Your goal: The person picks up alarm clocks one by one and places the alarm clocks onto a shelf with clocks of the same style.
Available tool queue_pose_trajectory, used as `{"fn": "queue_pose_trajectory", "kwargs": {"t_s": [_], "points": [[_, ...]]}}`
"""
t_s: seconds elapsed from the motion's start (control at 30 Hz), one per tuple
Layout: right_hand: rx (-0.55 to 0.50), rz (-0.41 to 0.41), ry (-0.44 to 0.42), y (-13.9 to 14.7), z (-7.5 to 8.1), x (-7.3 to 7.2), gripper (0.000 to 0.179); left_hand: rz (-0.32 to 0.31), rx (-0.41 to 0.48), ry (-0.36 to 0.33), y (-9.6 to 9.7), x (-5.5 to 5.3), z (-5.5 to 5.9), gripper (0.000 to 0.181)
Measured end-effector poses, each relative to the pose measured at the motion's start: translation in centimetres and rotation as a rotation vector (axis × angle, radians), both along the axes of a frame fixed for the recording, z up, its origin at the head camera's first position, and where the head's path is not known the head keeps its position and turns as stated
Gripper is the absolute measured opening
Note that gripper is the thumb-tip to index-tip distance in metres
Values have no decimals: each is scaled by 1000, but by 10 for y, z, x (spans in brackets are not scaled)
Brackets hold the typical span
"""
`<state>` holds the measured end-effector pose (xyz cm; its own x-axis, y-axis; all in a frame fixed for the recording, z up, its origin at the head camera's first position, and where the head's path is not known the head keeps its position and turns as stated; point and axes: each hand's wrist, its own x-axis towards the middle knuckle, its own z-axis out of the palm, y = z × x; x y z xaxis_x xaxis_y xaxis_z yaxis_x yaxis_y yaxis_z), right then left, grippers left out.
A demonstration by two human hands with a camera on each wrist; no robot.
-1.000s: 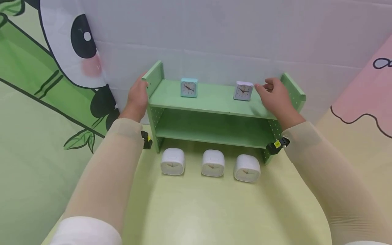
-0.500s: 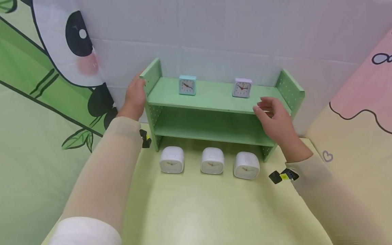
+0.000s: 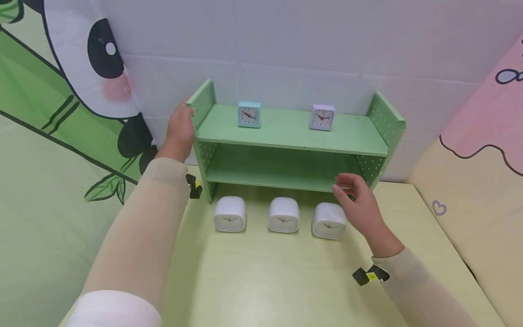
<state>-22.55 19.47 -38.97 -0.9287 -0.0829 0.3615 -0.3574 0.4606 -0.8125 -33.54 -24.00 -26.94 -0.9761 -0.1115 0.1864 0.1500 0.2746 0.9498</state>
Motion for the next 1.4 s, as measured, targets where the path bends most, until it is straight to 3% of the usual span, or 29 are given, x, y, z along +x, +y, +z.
{"fn": "queue_pose_trajectory", "kwargs": {"t_s": [0.3,0.53,0.63,0.97,1.2,1.4], "points": [[-24,-86,-2,-20,-48,-2,57,-17,0,21,1,-1,-2,57],[-34,-197,135,-30,-78,-3,55,-26,-9,40,2,-1,0,59],[-59,-266,152,-32,-89,-2,60,-25,5,46,2,-2,-2,58],[-182,-505,50,-36,-121,6,78,-4,-18,35,2,-4,-7,57],[-275,-593,-14,-44,-133,12,93,-30,19,35,3,-5,-7,57],[-386,-620,-83,-50,-144,7,107,-27,17,36,2,-6,-6,57]]}}
